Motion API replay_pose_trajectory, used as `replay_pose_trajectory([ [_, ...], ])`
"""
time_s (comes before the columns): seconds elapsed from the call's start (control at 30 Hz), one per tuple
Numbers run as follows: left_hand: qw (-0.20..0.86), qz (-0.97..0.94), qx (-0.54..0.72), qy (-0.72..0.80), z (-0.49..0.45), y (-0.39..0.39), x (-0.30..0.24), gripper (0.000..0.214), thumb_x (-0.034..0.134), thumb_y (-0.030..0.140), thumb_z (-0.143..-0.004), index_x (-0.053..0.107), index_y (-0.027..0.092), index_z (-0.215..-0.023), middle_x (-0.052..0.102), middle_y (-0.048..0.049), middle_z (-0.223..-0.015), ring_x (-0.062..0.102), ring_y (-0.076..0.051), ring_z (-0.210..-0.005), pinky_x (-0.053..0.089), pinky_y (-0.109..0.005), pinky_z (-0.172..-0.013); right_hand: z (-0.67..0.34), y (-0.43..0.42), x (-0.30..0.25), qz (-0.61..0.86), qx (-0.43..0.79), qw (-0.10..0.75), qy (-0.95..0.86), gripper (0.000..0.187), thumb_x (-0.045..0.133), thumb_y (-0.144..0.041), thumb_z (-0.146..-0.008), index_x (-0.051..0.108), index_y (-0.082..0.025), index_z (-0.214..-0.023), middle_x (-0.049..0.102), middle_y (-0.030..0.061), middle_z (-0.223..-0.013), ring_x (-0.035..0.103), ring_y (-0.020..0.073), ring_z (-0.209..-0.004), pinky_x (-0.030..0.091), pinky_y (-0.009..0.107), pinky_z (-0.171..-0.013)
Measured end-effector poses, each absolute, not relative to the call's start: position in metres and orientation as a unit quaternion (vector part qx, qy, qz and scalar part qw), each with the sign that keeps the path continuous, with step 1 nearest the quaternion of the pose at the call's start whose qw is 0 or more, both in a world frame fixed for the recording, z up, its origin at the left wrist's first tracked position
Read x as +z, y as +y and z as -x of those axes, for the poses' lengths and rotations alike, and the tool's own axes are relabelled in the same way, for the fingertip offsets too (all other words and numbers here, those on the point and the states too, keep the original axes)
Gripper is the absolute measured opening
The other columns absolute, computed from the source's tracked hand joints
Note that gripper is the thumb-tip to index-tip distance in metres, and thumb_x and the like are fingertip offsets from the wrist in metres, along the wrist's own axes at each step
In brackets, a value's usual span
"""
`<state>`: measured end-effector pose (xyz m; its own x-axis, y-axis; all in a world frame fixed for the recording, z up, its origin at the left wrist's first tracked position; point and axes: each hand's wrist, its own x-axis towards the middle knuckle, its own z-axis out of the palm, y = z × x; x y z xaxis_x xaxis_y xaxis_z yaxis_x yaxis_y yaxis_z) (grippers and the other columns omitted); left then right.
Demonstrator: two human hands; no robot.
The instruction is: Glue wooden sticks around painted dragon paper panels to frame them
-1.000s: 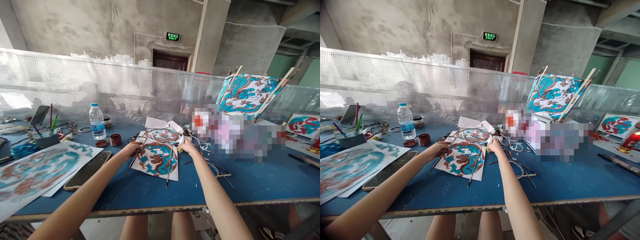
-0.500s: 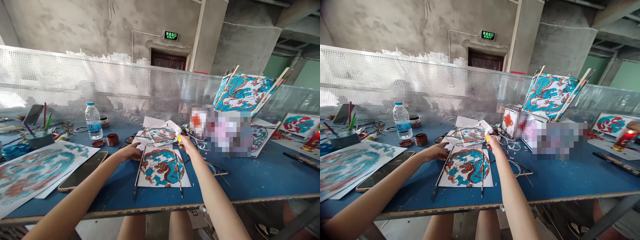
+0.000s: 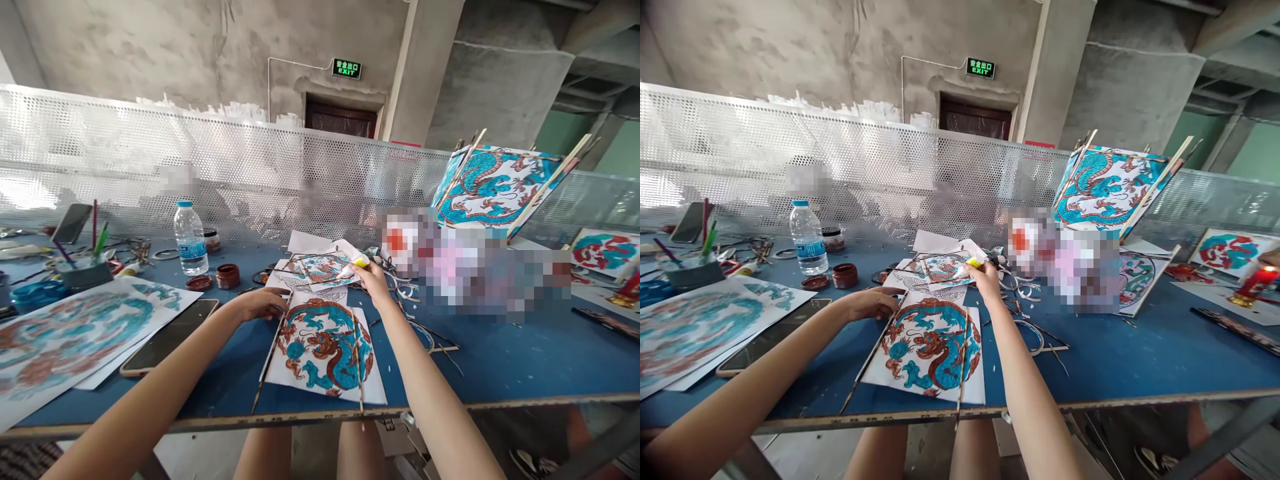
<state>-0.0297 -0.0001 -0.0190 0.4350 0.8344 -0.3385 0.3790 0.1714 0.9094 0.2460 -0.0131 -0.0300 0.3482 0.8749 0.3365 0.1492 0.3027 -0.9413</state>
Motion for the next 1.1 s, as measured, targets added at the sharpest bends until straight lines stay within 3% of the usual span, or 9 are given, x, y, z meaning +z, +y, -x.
replay_pose_trajectory([
  [0.17,0.588,-0.623,0.139,0.498,0.034,-0.008,-0.012,0.088,0.074,0.022,-0.050,0.041,0.012,-0.131,0.066,-0.0031,-0.062,0.060,-0.017,-0.056,0.031,-0.020,-0.041,-0.229,-0.020,-0.027,0.453,0.314,0.610,-0.570,0.034,0.066,-0.046,-0.064,0.059,-0.019,-0.085,0.060,0.0004,-0.076,0.057,0.0168,-0.073,0.045,0.024,-0.061],
  [0.33,0.516,-0.665,0.157,0.517,0.034,-0.001,-0.021,0.064,0.071,0.039,-0.058,0.055,0.015,-0.115,0.066,-0.0044,-0.067,0.056,-0.015,-0.046,0.029,-0.022,-0.038,-0.203,-0.027,-0.033,0.422,0.318,0.564,-0.635,0.031,0.062,-0.044,-0.070,0.057,-0.021,-0.090,0.062,0.0013,-0.086,0.058,0.0180,-0.085,0.046,0.027,-0.076],
  [0.43,0.333,-0.728,0.256,0.542,0.031,0.007,-0.027,0.045,0.066,0.039,-0.061,0.063,0.013,-0.098,0.061,-0.0032,-0.063,0.054,-0.015,-0.048,0.035,-0.024,-0.044,-0.192,-0.029,-0.037,0.412,0.320,0.551,-0.652,0.030,0.063,-0.042,-0.072,0.056,-0.022,-0.093,0.062,0.0018,-0.088,0.058,0.0175,-0.083,0.045,0.027,-0.076],
  [0.53,0.218,-0.787,0.325,0.477,0.027,0.014,-0.027,0.030,0.061,0.034,-0.065,0.067,0.016,-0.088,0.064,-0.0047,-0.075,0.059,-0.019,-0.067,0.044,-0.026,-0.062,-0.188,-0.027,-0.035,0.406,0.316,0.541,-0.665,0.028,0.065,-0.041,-0.071,0.057,-0.021,-0.089,0.062,0.0024,-0.087,0.058,0.0181,-0.081,0.045,0.028,-0.073],
  [0.7,0.269,-0.836,0.304,0.369,0.014,0.016,-0.020,0.044,0.061,0.027,-0.065,0.063,0.018,-0.108,0.065,-0.0065,-0.100,0.058,-0.022,-0.092,0.045,-0.027,-0.076,-0.184,-0.016,-0.021,0.412,0.311,0.516,-0.683,0.030,0.069,-0.042,-0.066,0.057,-0.020,-0.082,0.062,0.0011,-0.079,0.059,0.0178,-0.075,0.046,0.027,-0.068],
  [0.83,0.233,-0.855,0.286,0.365,-0.002,0.014,-0.014,0.040,0.059,0.018,-0.062,0.064,0.018,-0.102,0.066,-0.0057,-0.093,0.058,-0.022,-0.088,0.044,-0.029,-0.076,-0.181,-0.009,-0.011,0.424,0.298,0.497,-0.696,0.037,0.072,-0.038,-0.061,0.056,-0.022,-0.089,0.063,-0.0005,-0.078,0.060,0.0173,-0.072,0.046,0.025,-0.062],
  [1.0,0.196,-0.860,0.332,0.335,-0.022,0.010,-0.003,0.030,0.055,0.030,-0.075,0.064,0.016,-0.100,0.067,-0.0054,-0.088,0.059,-0.019,-0.081,0.044,-0.027,-0.072,-0.181,-0.009,-0.011,0.401,0.284,0.538,-0.685,0.026,0.062,-0.042,-0.070,0.057,-0.021,-0.087,0.063,0.0001,-0.081,0.059,0.0167,-0.073,0.046,0.025,-0.063],
  [1.1,0.146,-0.853,0.343,0.365,-0.027,0.007,-0.003,0.032,0.058,0.029,-0.073,0.064,0.016,-0.101,0.068,-0.0057,-0.090,0.060,-0.022,-0.085,0.043,-0.028,-0.075,-0.182,-0.010,-0.018,0.409,0.261,0.540,-0.688,0.025,0.062,-0.042,-0.070,0.058,-0.021,-0.083,0.062,0.0006,-0.078,0.059,0.0176,-0.075,0.045,0.026,-0.065],
])
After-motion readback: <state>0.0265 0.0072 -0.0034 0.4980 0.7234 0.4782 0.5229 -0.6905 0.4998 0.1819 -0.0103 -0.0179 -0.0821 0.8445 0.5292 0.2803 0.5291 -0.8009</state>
